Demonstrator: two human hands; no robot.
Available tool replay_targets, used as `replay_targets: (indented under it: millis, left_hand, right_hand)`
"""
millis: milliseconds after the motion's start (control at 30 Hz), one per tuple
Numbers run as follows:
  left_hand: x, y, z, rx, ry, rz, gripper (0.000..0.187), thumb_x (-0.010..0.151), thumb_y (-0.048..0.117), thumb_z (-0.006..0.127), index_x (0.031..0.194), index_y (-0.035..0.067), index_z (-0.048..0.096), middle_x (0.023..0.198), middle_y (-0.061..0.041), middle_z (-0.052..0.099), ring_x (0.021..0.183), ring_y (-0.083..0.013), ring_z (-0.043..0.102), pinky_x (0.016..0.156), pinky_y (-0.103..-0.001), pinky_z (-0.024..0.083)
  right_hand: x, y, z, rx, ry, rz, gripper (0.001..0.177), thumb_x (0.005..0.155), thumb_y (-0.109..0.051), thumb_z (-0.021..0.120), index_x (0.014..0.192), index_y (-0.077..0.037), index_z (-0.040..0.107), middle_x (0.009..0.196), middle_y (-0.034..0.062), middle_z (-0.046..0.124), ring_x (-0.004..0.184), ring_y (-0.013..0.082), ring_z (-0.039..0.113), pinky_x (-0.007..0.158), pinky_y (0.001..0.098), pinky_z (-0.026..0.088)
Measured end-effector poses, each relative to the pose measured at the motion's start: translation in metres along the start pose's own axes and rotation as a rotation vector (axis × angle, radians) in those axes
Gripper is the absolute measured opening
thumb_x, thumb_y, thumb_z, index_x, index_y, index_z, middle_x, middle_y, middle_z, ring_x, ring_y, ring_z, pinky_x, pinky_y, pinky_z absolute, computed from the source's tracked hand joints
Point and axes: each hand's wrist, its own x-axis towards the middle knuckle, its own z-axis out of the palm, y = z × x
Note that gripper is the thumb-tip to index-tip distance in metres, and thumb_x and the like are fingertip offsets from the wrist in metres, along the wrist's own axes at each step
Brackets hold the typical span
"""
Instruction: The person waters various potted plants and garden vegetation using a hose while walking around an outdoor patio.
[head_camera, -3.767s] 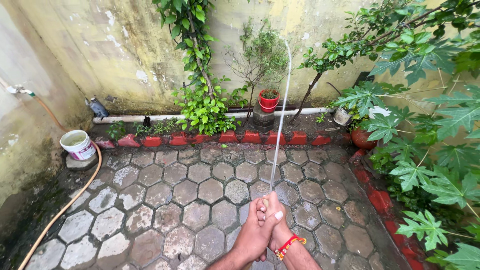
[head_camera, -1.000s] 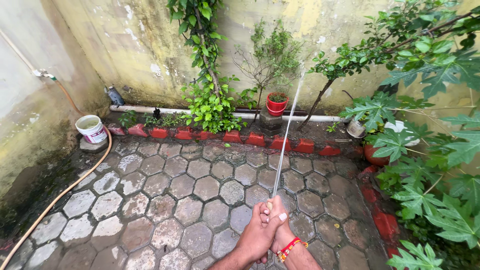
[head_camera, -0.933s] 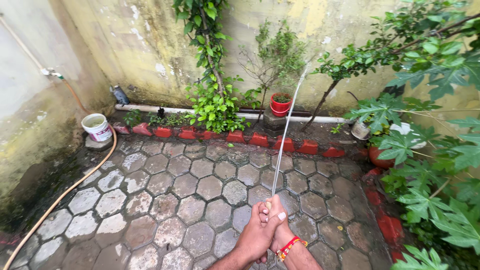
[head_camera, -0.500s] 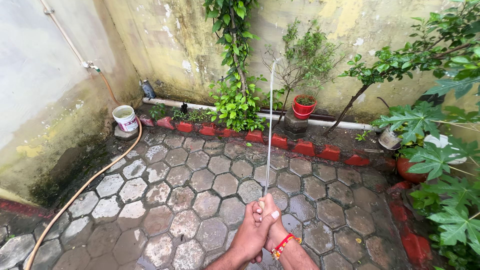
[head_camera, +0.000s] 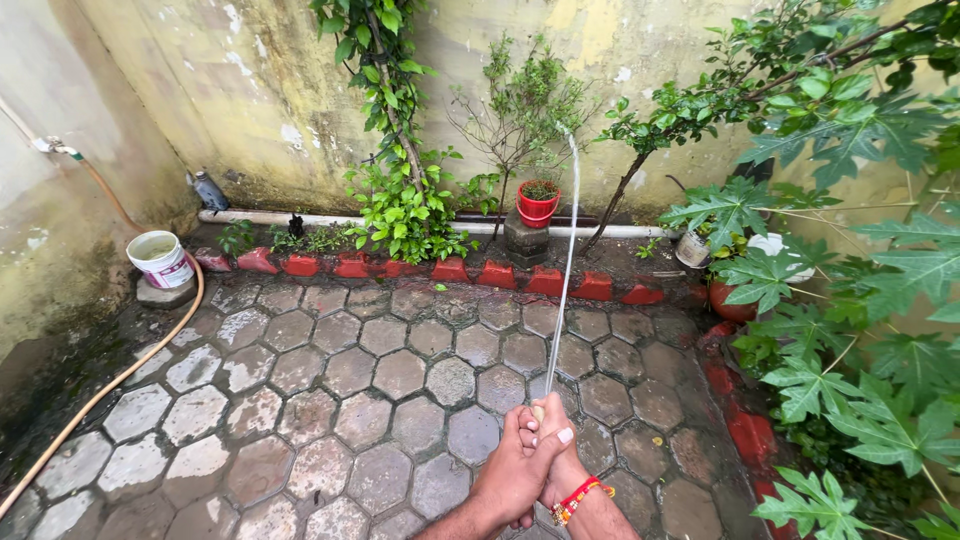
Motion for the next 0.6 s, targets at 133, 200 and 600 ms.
replay_targets:
  millis: [133,200,600]
  left_hand:
    - [-0.005,-0.001,-0.003,-0.015,0.028,-0.019,0.067,0.091,0.057,0.063,0.135,0.019,0.03,0.083,-0.008,0.067,0.031,-0.0138,0.046,0.026,-0.028,0.036]
    - [-0.009,-0.002,-0.011,-0.016,0.079,-0.045,0.068,0.089,0.057,0.064,0.136,0.022,0.029,0.085,-0.006,0.069,0.031,-0.0152,0.047,0.027,-0.029,0.037]
    - [-0.036,-0.016,-0.057,-0.07,0.246,-0.04,0.077,0.087,0.059,0.063,0.143,0.019,0.028,0.09,-0.007,0.071,0.031,-0.0134,0.046,0.026,-0.028,0.036]
  right_hand:
    - [0.0,0.005,0.006,-0.007,-0.001,0.0,0.046,0.093,-0.051,0.044,0.063,-0.017,0.036,0.05,-0.0039,0.03,0.04,0.012,0.025,0.038,0.0292,0.02]
    - [0.003,0.01,0.016,0.034,-0.045,0.049,0.046,0.094,-0.05,0.045,0.063,-0.017,0.036,0.05,-0.0036,0.03,0.041,0.0117,0.026,0.039,0.0281,0.021]
    - [0.017,0.05,0.065,-0.13,-0.176,0.11,0.045,0.092,-0.05,0.044,0.062,-0.017,0.037,0.049,-0.0034,0.031,0.04,0.0131,0.027,0.039,0.0302,0.022]
